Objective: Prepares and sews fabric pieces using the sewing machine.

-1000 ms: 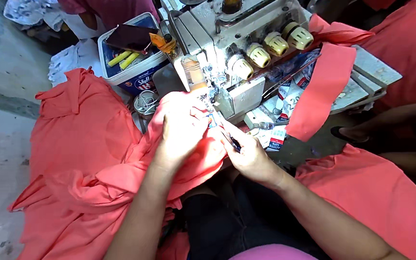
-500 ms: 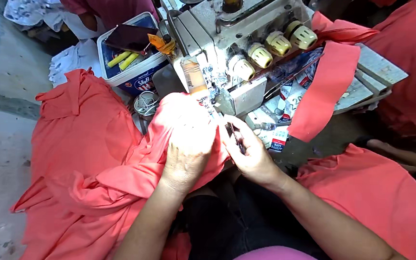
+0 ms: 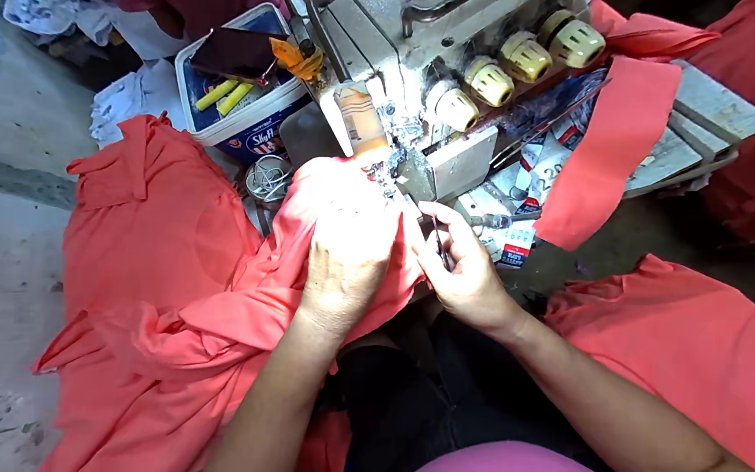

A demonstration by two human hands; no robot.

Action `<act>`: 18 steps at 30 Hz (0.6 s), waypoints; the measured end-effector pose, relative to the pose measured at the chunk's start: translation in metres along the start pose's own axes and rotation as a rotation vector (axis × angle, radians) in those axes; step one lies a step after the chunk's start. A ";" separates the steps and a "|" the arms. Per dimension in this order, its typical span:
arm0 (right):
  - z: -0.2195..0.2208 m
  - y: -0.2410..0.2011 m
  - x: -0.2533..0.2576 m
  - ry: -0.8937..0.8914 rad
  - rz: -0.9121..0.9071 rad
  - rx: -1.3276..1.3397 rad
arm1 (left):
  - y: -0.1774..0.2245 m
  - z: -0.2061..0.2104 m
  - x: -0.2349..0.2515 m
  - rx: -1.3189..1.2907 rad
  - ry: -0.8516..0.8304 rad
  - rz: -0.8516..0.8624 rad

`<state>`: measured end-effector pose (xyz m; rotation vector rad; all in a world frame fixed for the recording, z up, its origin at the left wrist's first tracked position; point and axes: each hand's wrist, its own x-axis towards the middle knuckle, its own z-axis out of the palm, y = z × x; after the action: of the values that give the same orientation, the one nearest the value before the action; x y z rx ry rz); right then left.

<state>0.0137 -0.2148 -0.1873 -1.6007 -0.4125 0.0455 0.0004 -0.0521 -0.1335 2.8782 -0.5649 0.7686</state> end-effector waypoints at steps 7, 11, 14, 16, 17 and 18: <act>0.001 -0.001 -0.002 0.009 -0.035 0.045 | -0.001 -0.003 -0.003 -0.047 -0.053 -0.017; 0.003 -0.004 -0.004 0.025 -0.030 0.080 | 0.004 -0.005 -0.006 -0.066 -0.120 -0.051; 0.004 -0.003 -0.004 0.042 -0.045 0.076 | 0.006 -0.004 -0.009 -0.058 -0.118 -0.064; 0.005 -0.001 -0.003 0.055 -0.058 0.082 | 0.006 -0.003 -0.008 -0.060 -0.130 -0.068; 0.006 0.000 -0.002 0.061 -0.065 0.082 | 0.006 -0.003 -0.008 -0.061 -0.137 -0.074; 0.006 0.000 -0.001 0.066 -0.074 0.081 | 0.005 -0.002 -0.007 -0.054 -0.145 -0.084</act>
<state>0.0114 -0.2092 -0.1880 -1.5015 -0.4137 -0.0461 -0.0079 -0.0540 -0.1357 2.9025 -0.4690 0.5282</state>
